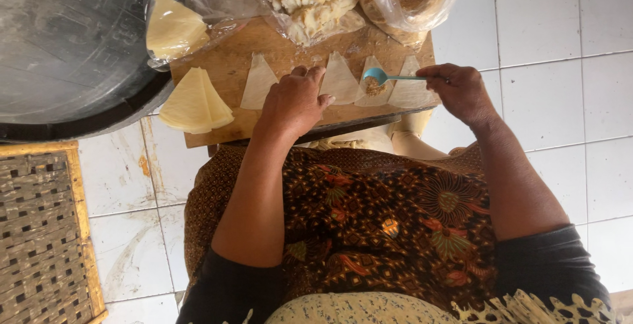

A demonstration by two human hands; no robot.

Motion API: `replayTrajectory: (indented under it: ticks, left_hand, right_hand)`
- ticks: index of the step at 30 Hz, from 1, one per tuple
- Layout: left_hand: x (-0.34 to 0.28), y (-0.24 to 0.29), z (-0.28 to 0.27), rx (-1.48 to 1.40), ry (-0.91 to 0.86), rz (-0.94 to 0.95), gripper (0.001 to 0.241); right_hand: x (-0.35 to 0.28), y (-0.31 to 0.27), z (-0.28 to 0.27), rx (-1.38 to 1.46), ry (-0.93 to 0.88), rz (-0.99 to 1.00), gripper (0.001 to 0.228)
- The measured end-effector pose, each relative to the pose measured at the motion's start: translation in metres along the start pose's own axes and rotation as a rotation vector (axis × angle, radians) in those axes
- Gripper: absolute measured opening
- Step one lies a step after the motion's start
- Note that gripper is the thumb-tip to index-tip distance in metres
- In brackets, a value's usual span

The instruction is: The person folds dough wrappers into triangles and fills them with a granular mixture using a spoon on a wooden board.

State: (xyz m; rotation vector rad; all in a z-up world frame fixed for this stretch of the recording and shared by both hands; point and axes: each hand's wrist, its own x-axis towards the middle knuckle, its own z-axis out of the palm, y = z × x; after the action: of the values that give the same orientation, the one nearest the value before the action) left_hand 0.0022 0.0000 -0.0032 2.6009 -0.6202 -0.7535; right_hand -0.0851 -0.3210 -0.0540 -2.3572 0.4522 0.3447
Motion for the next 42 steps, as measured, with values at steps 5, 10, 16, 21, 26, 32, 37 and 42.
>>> replayTrajectory:
  ticks: [5, 10, 16, 21, 26, 32, 37, 42]
  left_hand:
    - [0.000, -0.001, -0.001, 0.004, -0.006, -0.020, 0.062]
    - [0.002, -0.005, 0.002, -0.018, 0.000, -0.029, 0.062]
    - [0.002, -0.008, 0.000, -0.009, -0.002, -0.017, 0.064]
    - [0.001, -0.010, -0.002, -0.010, 0.009, -0.015, 0.066]
    - [-0.002, -0.008, -0.004, -0.016, -0.011, -0.039, 0.066]
    - [-0.002, -0.010, -0.003, 0.001, -0.033, -0.031, 0.068]
    - [-0.003, -0.017, -0.007, -0.037, -0.031, -0.055, 0.067]
    - [-0.007, -0.013, -0.010, -0.052, -0.036, -0.049, 0.067]
  right_hand:
    - [0.002, -0.019, 0.035, -0.060, 0.061, -0.292, 0.018]
    - [-0.006, -0.038, 0.051, -0.289, 0.233, -0.724, 0.014]
    - [-0.029, -0.065, 0.039, -0.548, 0.359, -0.922, 0.030]
    - [-0.011, -0.044, 0.031, -0.513, 0.562, -0.961, 0.021]
    - [0.049, 0.010, -0.006, -0.348, 0.901, -0.767, 0.023]
    - [0.110, 0.024, 0.020, -0.570, 0.792, -0.528, 0.033]
    - [0.101, 0.013, 0.030, -0.085, 0.650, -0.434, 0.021]
    - [0.089, 0.003, 0.012, 0.379, 0.532, -0.103, 0.026]
